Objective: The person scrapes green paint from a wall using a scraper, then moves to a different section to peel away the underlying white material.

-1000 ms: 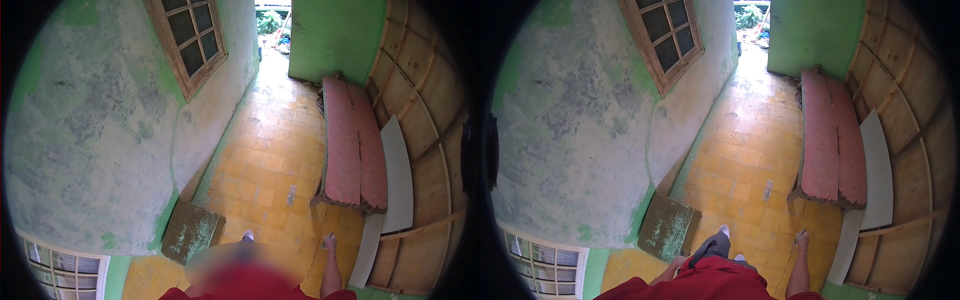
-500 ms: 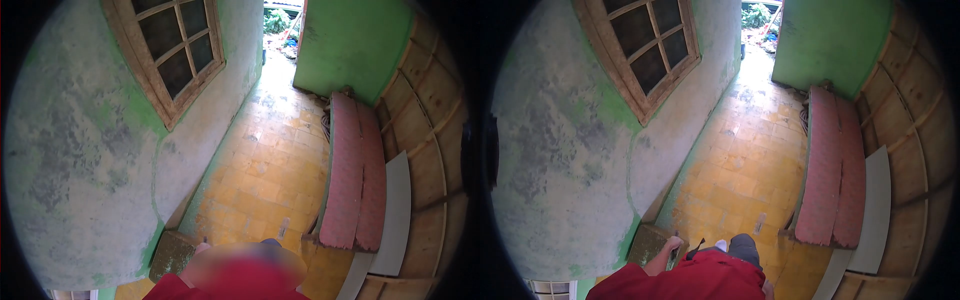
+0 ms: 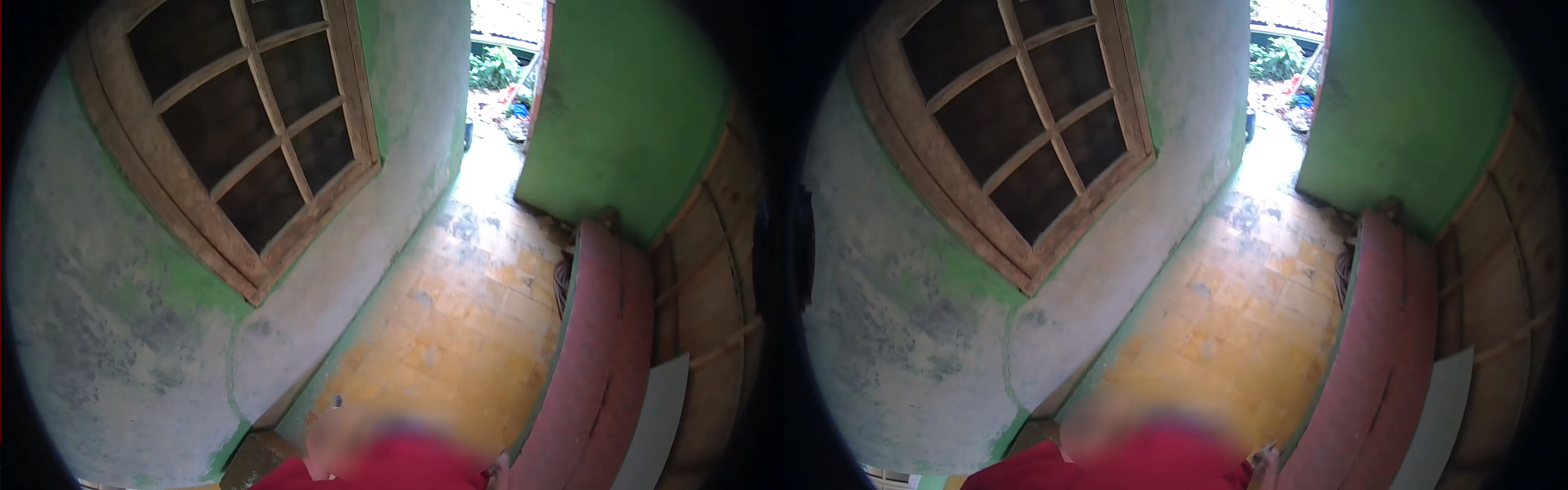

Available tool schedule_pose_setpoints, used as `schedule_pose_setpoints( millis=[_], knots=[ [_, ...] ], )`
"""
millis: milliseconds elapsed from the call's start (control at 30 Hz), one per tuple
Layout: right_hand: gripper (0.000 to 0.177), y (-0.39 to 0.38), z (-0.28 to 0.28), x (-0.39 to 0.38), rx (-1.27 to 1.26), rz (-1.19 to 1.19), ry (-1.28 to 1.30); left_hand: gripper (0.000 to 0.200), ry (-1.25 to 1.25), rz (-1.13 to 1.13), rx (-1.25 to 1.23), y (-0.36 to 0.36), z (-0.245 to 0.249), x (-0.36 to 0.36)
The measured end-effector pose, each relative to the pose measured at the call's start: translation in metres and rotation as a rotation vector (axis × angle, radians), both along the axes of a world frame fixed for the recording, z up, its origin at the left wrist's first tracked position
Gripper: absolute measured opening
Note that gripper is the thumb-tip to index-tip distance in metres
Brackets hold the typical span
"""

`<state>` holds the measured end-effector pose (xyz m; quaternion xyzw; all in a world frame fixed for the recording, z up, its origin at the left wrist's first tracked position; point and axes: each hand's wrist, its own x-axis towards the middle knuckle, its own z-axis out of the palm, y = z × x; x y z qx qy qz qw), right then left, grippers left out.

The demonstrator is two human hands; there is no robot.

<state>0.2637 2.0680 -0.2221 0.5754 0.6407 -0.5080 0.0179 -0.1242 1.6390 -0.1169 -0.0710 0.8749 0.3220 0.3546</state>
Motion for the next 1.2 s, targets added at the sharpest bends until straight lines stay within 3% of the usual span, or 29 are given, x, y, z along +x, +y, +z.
schedule_pose_setpoints(
  millis=[33, 67, 100, 167, 233, 300, 400, 467, 600, 667, 733, 767, 800, 900, 933, 1000, 1067, 1100, 1167, 1200],
  knots=[
    [0.056, 0.036, 0.048, -0.062, -0.233, -0.121, 0.133, 0.027, 0.006, 0.016, -0.003, 0.01, 0.015, -0.016],
    [0.025, 0.077, 0.078, -0.115, -0.199, -0.034, 0.163, 0.028, 0.049, 0.075, -0.008, 0.023, 0.025, -0.03],
    [0.012, 0.116, 0.104, -0.164, -0.024, 0.225, 0.334, 0.028, 0.09, 0.134, -0.011, 0.04, 0.034, -0.043],
    [0.025, 0.173, 0.179, -0.277, 0.195, 0.322, 0.328, 0.029, 0.111, 0.148, 0.02, 0.077, 0.055, -0.077],
    [0.047, 0.224, 0.203, -0.368, 0.246, 0.249, 0.367, 0.029, 0.123, 0.166, 0.131, 0.119, 0.07, -0.122],
    [0.053, 0.25, 0.249, -0.449, 0.192, 0.218, 0.465, 0.029, 0.156, 0.173, 0.311, 0.177, 0.085, -0.178],
    [0.05, 0.264, 0.281, -0.542, 0.202, 0.258, 0.63, 0.032, 0.136, 0.161, 0.533, 0.289, 0.128, -0.259],
    [0.043, 0.243, 0.308, -0.585, 0.066, 0.274, 0.805, 0.036, 0.221, -0.088, 0.571, 0.361, 0.174, -0.31],
    [0.044, 0.226, 0.376, -0.648, 0.205, 0.547, 0.652, 0.044, 0.246, -0.307, 0.849, 0.489, 0.229, -0.373],
    [0.051, 0.229, 0.402, -0.677, 0.163, 0.559, 0.631, 0.045, 0.069, -0.369, 0.994, 0.527, 0.271, -0.39],
    [0.055, 0.241, 0.394, -0.712, 0.293, 0.634, 0.844, 0.047, 0.009, -0.297, 0.94, 0.56, 0.272, -0.406],
    [0.059, 0.248, 0.404, -0.728, 0.348, 0.74, 0.756, 0.049, 0.045, -0.115, 1.104, 0.578, 0.248, -0.414],
    [0.061, 0.258, 0.409, -0.745, 0.303, 0.826, 0.744, 0.042, -0.035, 0.232, 1.267, 0.592, 0.261, -0.417],
    [0.061, 0.281, 0.411, -0.798, 0.079, 0.924, 0.901, 0.045, 0.102, 0.623, 1.154, 0.599, 0.257, -0.467],
    [0.061, 0.293, 0.406, -0.816, 0.07, 0.957, 0.94, 0.047, 0.239, 0.633, 1.14, 0.596, 0.245, -0.484],
    [0.06, 0.315, 0.412, -0.849, 0.085, 1.133, 0.832, 0.045, 0.232, 0.735, 1.223, 0.587, 0.262, -0.504],
    [0.06, 0.339, 0.412, -0.879, -0.207, 1.234, 0.729, 0.043, 0.315, 0.863, 1.38, 0.594, 0.283, -0.518],
    [0.06, 0.347, 0.411, -0.898, -0.225, 1.273, 0.738, 0.042, 0.355, 0.819, 1.411, 0.598, 0.296, -0.524],
    [0.061, 0.358, 0.406, -0.926, -0.585, 1.331, 0.728, 0.042, 0.401, 0.843, 1.441, 0.615, 0.324, -0.535],
    [0.061, 0.36, 0.417, -0.939, -0.627, 1.428, 0.631, 0.042, 0.4, 0.851, 1.478, 0.624, 0.334, -0.537]
  ],
)
